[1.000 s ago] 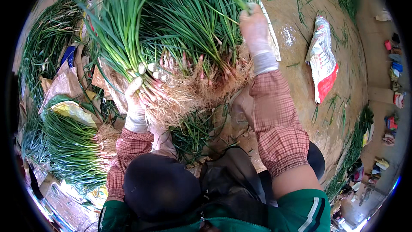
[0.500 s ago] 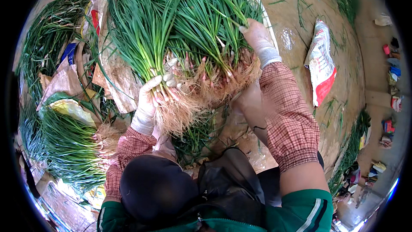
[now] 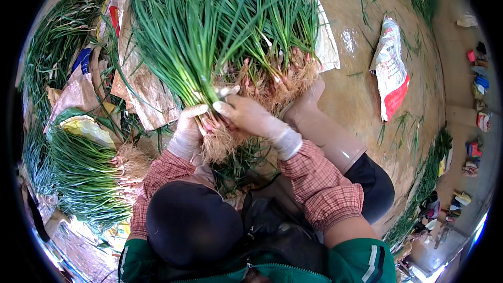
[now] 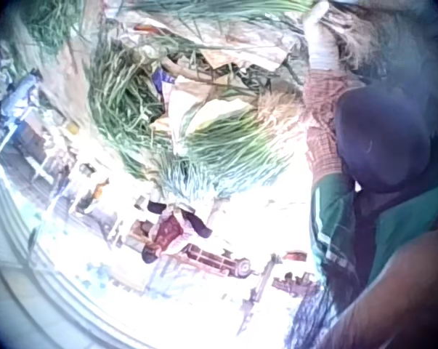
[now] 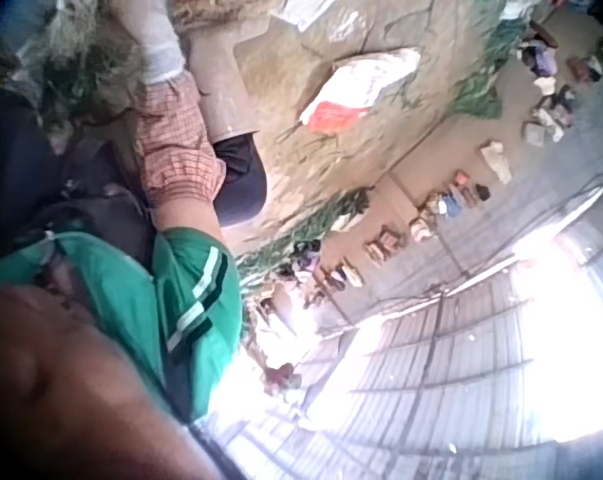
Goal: The person processes bunches of green onions by hand, peeling away the outer layers and roots to clean the bulbs before placing them into a larger pile.
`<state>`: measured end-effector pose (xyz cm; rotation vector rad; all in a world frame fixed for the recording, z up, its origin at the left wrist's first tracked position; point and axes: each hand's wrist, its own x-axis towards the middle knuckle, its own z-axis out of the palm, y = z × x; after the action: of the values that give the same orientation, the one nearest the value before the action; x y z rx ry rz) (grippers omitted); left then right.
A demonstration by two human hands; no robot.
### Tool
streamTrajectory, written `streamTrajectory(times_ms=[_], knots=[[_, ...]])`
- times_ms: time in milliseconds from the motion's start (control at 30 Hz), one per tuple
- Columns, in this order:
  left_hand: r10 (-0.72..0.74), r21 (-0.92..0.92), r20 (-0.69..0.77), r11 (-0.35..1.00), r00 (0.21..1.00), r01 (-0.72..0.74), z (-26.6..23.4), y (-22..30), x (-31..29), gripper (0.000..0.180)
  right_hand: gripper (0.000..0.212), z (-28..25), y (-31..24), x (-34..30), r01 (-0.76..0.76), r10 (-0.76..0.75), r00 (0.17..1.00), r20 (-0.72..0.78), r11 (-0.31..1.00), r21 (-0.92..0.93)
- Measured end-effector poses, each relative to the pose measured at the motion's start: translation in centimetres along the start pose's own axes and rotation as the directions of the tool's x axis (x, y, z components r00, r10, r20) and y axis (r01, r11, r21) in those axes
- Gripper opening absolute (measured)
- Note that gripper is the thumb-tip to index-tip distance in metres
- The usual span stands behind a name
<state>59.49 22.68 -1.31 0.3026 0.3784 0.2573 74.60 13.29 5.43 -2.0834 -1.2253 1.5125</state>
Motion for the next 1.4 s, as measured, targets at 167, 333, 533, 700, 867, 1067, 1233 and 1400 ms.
streamTrajectory(times_ms=[167, 333, 533, 700, 867, 1067, 1233, 1400], knots=[[0.274, -0.214, 0.168, 0.948, 0.947, -0.236, 0.7, 0.5, 2.7, 0.030, 0.053, 0.6, 3.6, -5.4, 0.523, -0.069, 0.790, -0.609, 0.595, 0.610], [0.268, -0.056, -0.015, 0.962, 0.963, -0.269, 4.6, 0.2, 1.8, 0.032, 0.063, 4.3, -1.6, -0.7, 0.575, -0.084, 0.716, -0.693, 0.635, 0.517], [0.372, -0.038, 0.104, 0.928, 0.923, -0.370, 5.3, 3.2, -0.4, 0.038, 0.051, 0.0, 4.4, -1.3, 0.369, -0.103, 0.667, -0.738, 0.906, 0.207], [0.454, -0.228, 0.282, 0.888, 0.845, -0.400, 5.7, 6.0, -1.1, 0.073, 0.027, -5.0, 10.9, 0.9, -0.315, -0.113, 0.664, -0.739, 0.855, -0.413], [0.324, -0.113, 0.105, 0.943, 0.940, -0.313, 1.8, 4.0, -1.2, 0.060, 0.026, -7.6, 10.7, -0.3, -0.263, 0.140, 0.635, -0.759, 0.964, -0.043], [0.159, -0.043, 0.046, 0.987, 0.986, -0.157, -0.7, -0.3, -0.3, 0.039, 0.028, -5.6, 9.5, -0.9, -0.124, 0.179, 0.770, -0.612, 0.983, 0.132], [0.145, -0.017, 0.051, 0.989, 0.988, -0.145, 0.7, 0.5, -0.8, 0.036, 0.024, -3.8, 11.6, 2.0, -0.278, 0.244, 0.768, -0.593, 0.960, 0.035], [0.168, -0.024, 0.152, 0.986, 0.974, -0.166, 1.9, 0.3, -0.7, 0.036, 0.024, -1.7, 5.9, -1.3, 0.193, 0.201, 0.810, -0.552, 0.797, 0.573]])
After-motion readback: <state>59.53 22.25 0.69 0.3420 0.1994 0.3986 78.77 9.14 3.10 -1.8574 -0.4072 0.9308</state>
